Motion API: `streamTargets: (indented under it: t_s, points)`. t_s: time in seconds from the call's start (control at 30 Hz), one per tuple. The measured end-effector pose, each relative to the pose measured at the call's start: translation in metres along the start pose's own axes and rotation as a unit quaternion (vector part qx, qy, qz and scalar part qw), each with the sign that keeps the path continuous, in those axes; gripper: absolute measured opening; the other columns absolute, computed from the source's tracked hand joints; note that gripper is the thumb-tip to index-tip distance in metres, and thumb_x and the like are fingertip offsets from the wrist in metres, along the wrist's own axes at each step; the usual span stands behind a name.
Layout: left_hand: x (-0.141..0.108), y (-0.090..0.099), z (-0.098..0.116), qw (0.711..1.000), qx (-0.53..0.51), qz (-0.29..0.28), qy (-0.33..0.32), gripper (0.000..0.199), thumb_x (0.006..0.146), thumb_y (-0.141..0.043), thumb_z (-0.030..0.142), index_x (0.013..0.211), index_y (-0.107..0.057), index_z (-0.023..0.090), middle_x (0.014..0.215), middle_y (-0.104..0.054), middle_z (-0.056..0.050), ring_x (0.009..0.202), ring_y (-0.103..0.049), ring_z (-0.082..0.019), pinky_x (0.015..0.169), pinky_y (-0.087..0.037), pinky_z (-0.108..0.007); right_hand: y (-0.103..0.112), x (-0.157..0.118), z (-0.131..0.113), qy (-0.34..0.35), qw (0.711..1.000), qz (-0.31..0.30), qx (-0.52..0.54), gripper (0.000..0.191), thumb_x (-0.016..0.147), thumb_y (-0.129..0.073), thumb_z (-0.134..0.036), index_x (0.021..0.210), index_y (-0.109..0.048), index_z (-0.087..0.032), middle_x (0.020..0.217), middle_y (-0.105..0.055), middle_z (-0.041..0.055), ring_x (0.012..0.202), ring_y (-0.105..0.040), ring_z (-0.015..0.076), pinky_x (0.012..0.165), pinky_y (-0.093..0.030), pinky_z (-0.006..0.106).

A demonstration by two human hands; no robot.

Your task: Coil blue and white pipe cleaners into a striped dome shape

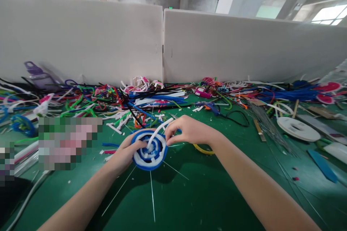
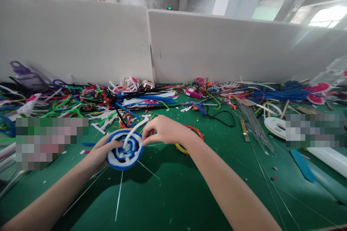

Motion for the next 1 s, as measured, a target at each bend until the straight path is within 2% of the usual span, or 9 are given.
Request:
streamTargets:
  t_s: [0.13, 0.23, 0.57, 0.83, 0.93, 1.0]
  points:
    - [0.0, 0.004, -0.003, 0.999, 0.009, 0.026, 0.017, 0.03, 0.061, -0.066, 0.013, 0.09, -0.068, 0.019, 0.072, -0.073, -0.001, 0.061, -0.067, -0.016, 0.06, -0.054, -0.025, -0.002, 0.001, -0.003, 0.008, 0.999, 0.003, -0.035, 0.009, 0.078, -0.066, -0.026, 0.078, -0.07, -0.018, 0.078, -0.071, 0.0008, 0.071, -0.062, 0.0118, 0.069, -0.043, 0.025]
    - [-0.001, 0.007, -0.004, 0.999, -0.004, 0.045, 0.028, 0.028, 0.059, -0.067, 0.013, 0.086, -0.068, 0.018, 0.068, -0.073, -0.001, 0.058, -0.066, -0.017, 0.055, -0.054, -0.024, -0.001, 0.0, -0.005, 0.017, 1.0, 0.014, -0.018, 0.009, 0.078, -0.065, -0.026, 0.079, -0.07, -0.019, 0.077, -0.071, 0.0003, 0.069, -0.063, 0.0122, 0.068, -0.045, 0.026]
    - [-0.005, 0.007, 0.003, 0.995, -0.051, 0.067, 0.054, 0.024, 0.05, -0.065, 0.012, 0.073, -0.069, 0.014, 0.06, -0.071, -0.005, 0.046, -0.062, -0.018, 0.044, -0.05, -0.025, -0.001, 0.001, -0.001, 0.005, 0.985, 0.043, 0.168, 0.011, 0.075, -0.066, -0.023, 0.084, -0.067, -0.017, 0.074, -0.068, 0.0015, 0.066, -0.065, 0.0134, 0.067, -0.051, 0.028]
    - [-0.005, 0.001, 0.003, 0.995, -0.077, 0.0, 0.059, 0.017, 0.053, -0.064, 0.017, 0.067, -0.07, 0.012, 0.055, -0.069, -0.008, 0.046, -0.061, -0.018, 0.045, -0.049, -0.025, -0.018, 0.007, 0.017, -0.056, 0.952, 0.035, 0.299, 0.02, 0.07, -0.073, -0.027, 0.084, -0.064, -0.015, 0.07, -0.067, 0.002, 0.062, -0.064, 0.0131, 0.064, -0.051, 0.029]
    - [-0.005, 0.005, -0.001, 0.992, -0.093, 0.031, 0.084, 0.014, 0.056, -0.062, 0.02, 0.064, -0.069, 0.011, 0.053, -0.068, -0.009, 0.045, -0.06, -0.018, 0.045, -0.049, -0.025, -0.022, 0.009, 0.024, -0.086, 0.936, 0.061, 0.336, 0.024, 0.067, -0.075, -0.026, 0.085, -0.064, -0.015, 0.068, -0.068, 0.0021, 0.059, -0.063, 0.0122, 0.062, -0.051, 0.029]
    - [-0.005, 0.005, -0.003, 0.989, -0.107, 0.039, 0.097, 0.018, 0.058, -0.061, 0.022, 0.07, -0.07, 0.011, 0.056, -0.069, -0.009, 0.046, -0.061, -0.018, 0.045, -0.049, -0.026, -0.025, 0.01, 0.027, -0.101, 0.925, 0.069, 0.359, 0.025, 0.064, -0.076, -0.025, 0.084, -0.064, -0.015, 0.067, -0.068, 0.0022, 0.058, -0.062, 0.0121, 0.061, -0.051, 0.029]
Point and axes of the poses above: each hand's wrist, its own x-axis towards the middle knuckle, its own y-axis out of the back of the hand, z = x × y, the point moved 8 cm from there along x, towards the middle knuckle
